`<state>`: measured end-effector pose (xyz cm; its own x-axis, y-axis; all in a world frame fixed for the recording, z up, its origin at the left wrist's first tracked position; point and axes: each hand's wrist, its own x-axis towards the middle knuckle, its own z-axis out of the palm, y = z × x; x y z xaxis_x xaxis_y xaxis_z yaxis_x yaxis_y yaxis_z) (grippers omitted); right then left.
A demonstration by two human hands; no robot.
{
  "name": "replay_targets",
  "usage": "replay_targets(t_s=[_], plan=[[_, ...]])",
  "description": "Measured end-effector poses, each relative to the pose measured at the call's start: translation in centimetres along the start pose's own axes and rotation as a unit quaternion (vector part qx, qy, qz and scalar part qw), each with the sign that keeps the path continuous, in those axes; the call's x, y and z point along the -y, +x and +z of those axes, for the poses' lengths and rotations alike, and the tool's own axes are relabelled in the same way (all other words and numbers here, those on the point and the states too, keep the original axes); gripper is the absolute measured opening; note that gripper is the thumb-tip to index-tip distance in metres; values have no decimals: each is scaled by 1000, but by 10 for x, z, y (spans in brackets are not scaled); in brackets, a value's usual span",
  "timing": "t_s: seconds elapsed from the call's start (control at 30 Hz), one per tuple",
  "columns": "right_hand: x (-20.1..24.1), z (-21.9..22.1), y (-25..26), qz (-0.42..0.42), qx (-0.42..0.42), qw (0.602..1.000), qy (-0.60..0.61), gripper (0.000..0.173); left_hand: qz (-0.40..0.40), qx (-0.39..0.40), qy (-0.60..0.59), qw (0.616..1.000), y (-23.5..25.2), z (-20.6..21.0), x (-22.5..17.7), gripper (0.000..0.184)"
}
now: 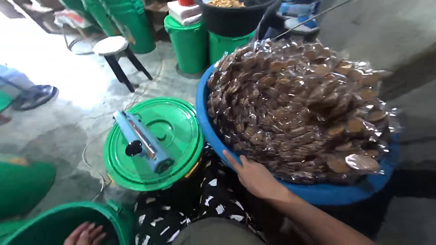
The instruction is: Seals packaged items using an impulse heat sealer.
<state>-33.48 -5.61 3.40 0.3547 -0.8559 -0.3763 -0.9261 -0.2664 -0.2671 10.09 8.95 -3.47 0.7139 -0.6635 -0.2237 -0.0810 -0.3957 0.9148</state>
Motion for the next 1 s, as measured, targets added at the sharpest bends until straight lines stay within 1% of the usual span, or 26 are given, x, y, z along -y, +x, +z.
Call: replay_targets(t_s=[0.07,0.1,0.17,0.2,0.27,0.33,0.4,0.47,0.53,0.6,0.63,0.7,0.73,0.8,0.9,1.0], plan=[[-10,9,-11,-20,-41,999,-28,70,-68,19,-83,994,-9,39,-21,36],[-14,14,-14,-33,-65,996,-41,70,-113,38,-119,986,-16,57,-26,37],[-17,15,-16,-44,-79,995,-50,69,-222,67,-165,959,-28,90,-30,43],[-16,14,-15,-42,-76,995,-48,70,-260,86,-184,944,-29,102,-28,50],[-11,5,-16,-15,-23,999,-30,71,-293,93,-210,928,-17,125,-16,58],[-6,-4,-17,14,35,999,1,74,-294,82,-219,927,0,142,-11,55],[-5,-7,-20,26,46,998,39,75,-286,79,-226,928,10,151,-9,52],[-10,0,-20,3,0,997,77,74,-251,98,-226,936,11,151,-4,51],[-13,5,-16,-33,-52,989,134,68,-217,105,-222,945,7,150,0,48],[-15,-2,-9,-47,-82,976,197,58,-212,102,-231,944,-4,149,2,48],[-17,-10,-3,-40,-90,973,207,54,-218,100,-230,943,-11,149,4,47],[-20,-31,13,-18,-107,978,180,45,-232,103,-223,941,-25,145,9,42],[-23,-41,25,-9,-119,981,151,42,-240,111,-220,939,-31,140,10,40],[-32,-54,58,13,-136,987,81,39,-262,126,-229,929,-39,131,9,40],[-54,-46,120,17,-219,976,-2,35,-267,111,-241,927,-41,131,7,37],[-72,-43,163,34,-252,966,-36,34,-263,113,-247,926,-43,135,4,39]])
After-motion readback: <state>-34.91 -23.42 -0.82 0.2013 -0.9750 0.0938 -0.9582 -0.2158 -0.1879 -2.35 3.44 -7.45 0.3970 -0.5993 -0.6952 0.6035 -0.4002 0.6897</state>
